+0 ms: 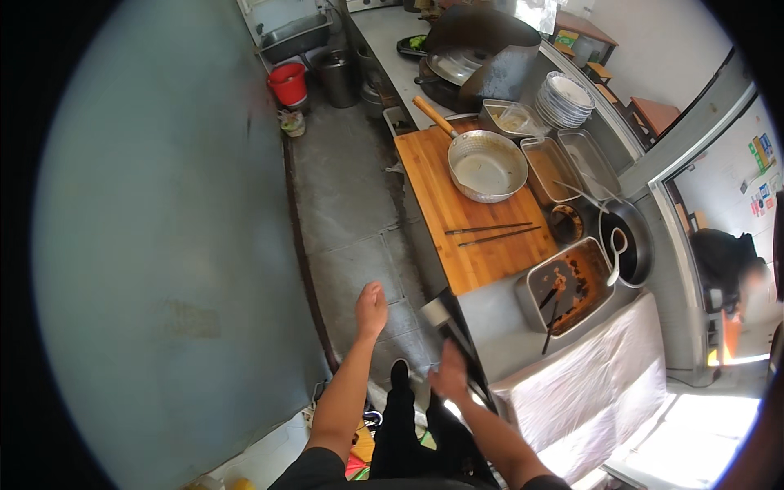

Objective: The person cooks thin slices of meat on a flat-top griddle using tongs and a spatula. They repeatedly transfer slices from a metal tray to the griddle, flip them, and move them around to ensure even cooking. The person also briefly retrieves a bowl of chopped green onions and a container of noodles from a cabinet before returning to the griddle.

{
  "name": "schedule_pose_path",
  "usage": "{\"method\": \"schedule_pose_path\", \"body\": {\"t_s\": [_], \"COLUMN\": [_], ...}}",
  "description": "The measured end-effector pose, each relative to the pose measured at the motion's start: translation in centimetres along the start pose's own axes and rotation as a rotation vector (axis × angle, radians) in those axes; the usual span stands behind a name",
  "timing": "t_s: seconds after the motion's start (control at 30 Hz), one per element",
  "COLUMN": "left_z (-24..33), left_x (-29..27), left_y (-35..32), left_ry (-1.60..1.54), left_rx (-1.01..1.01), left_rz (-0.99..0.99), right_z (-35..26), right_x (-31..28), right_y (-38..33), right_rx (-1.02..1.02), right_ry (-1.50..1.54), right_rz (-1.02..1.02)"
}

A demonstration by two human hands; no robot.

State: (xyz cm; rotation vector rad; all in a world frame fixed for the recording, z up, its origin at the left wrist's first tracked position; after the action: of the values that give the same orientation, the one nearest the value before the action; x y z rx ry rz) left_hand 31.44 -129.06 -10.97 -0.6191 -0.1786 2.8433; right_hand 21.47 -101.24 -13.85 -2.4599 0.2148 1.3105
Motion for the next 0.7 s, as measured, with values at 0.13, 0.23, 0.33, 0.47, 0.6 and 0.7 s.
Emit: {"method": "schedule_pose_path", "body": {"t_s": [0.13, 0.23, 0.33, 0.47, 0.6, 0.7], "left_z": [-9.4, -16.5, -26.7, -20.5, -22.3, -23.1], "left_x": [-3.2, -2.1, -3.3, -2.5, -1.6, -1.1], "left_y": [-9.6, -23.9, -40.3, -42.4, -41.2, -36.8], "left_ry": [0.597, 0.661, 1.175, 1.124, 1.171, 0.888], "left_rx": [-0.102, -0.316, -0.394, -0.382, -0.576, -0.467], "left_rz": [-0.204, -0.585, -1.24, -1.414, -1.339, -1.22], "right_z": [3.1, 0.7, 1.0, 9.0, 12.3, 12.0], "right_x": [-2.5, -1.3, 4.0, 9.7, 11.5, 12.7], "right_y": [0.0, -5.8, -16.7, -25.4, -28.8, -26.7], "right_rx": [0.086, -0.075, 0.019, 0.221, 0.341, 0.119], "right_ry": [0.191, -0.013, 0.03, 0.445, 0.499, 0.474], "right_rz": [0.14, -0.02, -0.361, -0.747, -0.901, -0.711]}}
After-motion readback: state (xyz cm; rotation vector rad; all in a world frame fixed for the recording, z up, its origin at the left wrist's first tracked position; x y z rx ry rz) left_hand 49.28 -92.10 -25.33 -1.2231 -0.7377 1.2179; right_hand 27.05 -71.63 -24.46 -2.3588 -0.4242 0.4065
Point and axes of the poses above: each hand's wrist, its own y-axis towards the middle knuckle, its own x-axis out of the palm, z = x × y, the point moved 4 cm from there along y, towards the middle knuckle, and after that the axes turned 14 degrees about -x, right-handed, at the moved point
